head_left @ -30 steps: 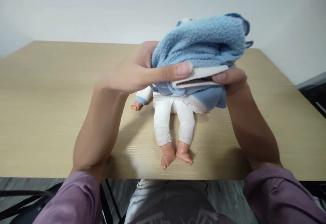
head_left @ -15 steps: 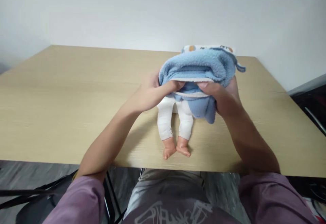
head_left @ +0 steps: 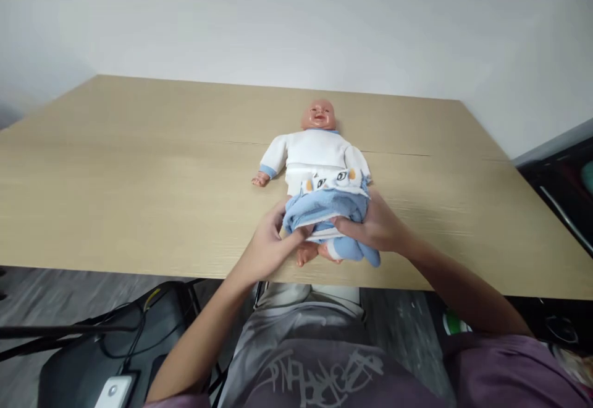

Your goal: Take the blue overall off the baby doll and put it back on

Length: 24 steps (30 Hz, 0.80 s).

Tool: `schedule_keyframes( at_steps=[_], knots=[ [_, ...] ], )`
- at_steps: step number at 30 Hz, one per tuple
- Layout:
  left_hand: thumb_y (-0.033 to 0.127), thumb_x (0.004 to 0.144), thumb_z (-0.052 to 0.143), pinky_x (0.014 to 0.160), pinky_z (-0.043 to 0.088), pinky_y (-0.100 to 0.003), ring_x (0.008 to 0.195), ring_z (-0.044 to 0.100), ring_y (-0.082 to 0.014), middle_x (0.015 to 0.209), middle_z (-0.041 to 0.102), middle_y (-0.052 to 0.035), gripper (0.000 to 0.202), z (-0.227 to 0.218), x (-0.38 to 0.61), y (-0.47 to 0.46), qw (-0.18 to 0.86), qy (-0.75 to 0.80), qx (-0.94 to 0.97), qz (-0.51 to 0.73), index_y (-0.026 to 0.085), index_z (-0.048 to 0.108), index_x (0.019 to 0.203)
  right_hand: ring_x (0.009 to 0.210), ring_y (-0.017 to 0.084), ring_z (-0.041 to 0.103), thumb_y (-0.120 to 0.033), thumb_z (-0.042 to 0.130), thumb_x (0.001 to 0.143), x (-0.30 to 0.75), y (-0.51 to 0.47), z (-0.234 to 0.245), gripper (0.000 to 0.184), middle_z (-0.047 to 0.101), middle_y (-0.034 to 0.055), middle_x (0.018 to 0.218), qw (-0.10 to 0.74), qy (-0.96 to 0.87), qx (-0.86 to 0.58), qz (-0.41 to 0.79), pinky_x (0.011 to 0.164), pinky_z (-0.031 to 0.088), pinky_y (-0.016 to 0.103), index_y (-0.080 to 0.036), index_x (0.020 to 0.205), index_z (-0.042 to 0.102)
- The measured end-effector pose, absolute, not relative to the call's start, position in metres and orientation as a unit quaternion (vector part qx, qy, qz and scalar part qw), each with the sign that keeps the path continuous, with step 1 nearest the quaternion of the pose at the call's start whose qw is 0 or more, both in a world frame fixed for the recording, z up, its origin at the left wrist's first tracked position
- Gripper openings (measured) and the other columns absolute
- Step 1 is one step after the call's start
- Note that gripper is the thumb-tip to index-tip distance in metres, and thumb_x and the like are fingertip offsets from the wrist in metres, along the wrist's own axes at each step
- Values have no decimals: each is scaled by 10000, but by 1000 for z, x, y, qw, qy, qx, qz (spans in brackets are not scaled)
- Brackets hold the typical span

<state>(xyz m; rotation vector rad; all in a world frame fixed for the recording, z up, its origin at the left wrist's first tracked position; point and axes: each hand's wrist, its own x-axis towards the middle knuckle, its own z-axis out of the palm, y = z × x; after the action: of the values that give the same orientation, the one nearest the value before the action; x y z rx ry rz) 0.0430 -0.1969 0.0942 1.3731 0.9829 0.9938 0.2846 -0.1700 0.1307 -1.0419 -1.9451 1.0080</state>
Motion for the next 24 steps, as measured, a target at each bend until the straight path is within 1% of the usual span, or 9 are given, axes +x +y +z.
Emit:
schedule_keyframes(
  at_steps=[4,6,8,11,13,15,18,21,24],
  knots=[
    [442,1007,793,976,549,-325,1072,702,-255,1123,757,-49,278,78,46,-224,542,453,560,433,209,749,1153,866,230,788,-312,786,872,280,-180,117,137,827,-11,950,305,-761,-432,376,833,657,331,-262,997,812],
    [442,1008,794,949,551,-316,1061,697,-247,1108,747,-47,270,71,47,-231,547,463,543,437,203,736,1121,806,225,771,-346,798,873,277,-183,109,127,814,-6,883,281,-764,-453,364,774,639,328,-246,951,805],
    [447,1011,793,915,560,-312,1061,692,-244,1120,741,-51,278,65,47,-234,565,470,516,440,204,709,1118,748,221,741,-371,797,884,274,-183,100,145,791,4,814,262,-768,-467,353,749,622,336,-227,900,787],
    [456,1020,775,830,573,-309,978,684,-225,1123,730,-53,302,58,49,-235,597,474,479,435,212,664,1161,779,229,737,-363,796,884,270,-181,88,145,802,22,853,264,-771,-471,337,800,624,350,-221,914,791],
    [458,1016,763,762,563,-299,877,664,-203,1064,718,-42,307,54,50,-233,597,483,478,425,212,649,1161,811,231,747,-333,787,874,269,-179,80,126,815,23,889,268,-767,-473,340,829,626,346,-223,936,801],
    [462,1006,749,731,546,-292,815,640,-191,986,693,-24,302,49,51,-230,583,493,493,417,209,645,1134,843,232,760,-301,775,864,268,-178,72,143,826,21,925,274,-759,-477,349,869,626,345,-222,977,814],
    [450,1015,709,768,529,-293,816,616,-186,922,646,-2,266,41,50,-224,558,500,518,412,212,637,1107,921,245,779,-277,777,849,268,-178,64,208,842,31,1006,298,-749,-473,356,949,618,362,-211,1039,827],
    [431,1043,668,835,515,-304,894,621,-197,977,661,-10,238,36,48,-214,539,504,541,404,216,634,1139,936,248,778,-271,772,847,268,-174,58,182,843,37,1013,324,-752,-455,349,987,611,374,-206,1006,833],
    [419,1050,660,878,508,-315,955,631,-209,1038,679,-17,242,34,47,-201,537,500,550,399,218,637,1184,917,248,772,-278,758,839,268,-162,54,183,840,47,998,346,-748,-456,336,961,614,375,-200,988,832]
  ],
)
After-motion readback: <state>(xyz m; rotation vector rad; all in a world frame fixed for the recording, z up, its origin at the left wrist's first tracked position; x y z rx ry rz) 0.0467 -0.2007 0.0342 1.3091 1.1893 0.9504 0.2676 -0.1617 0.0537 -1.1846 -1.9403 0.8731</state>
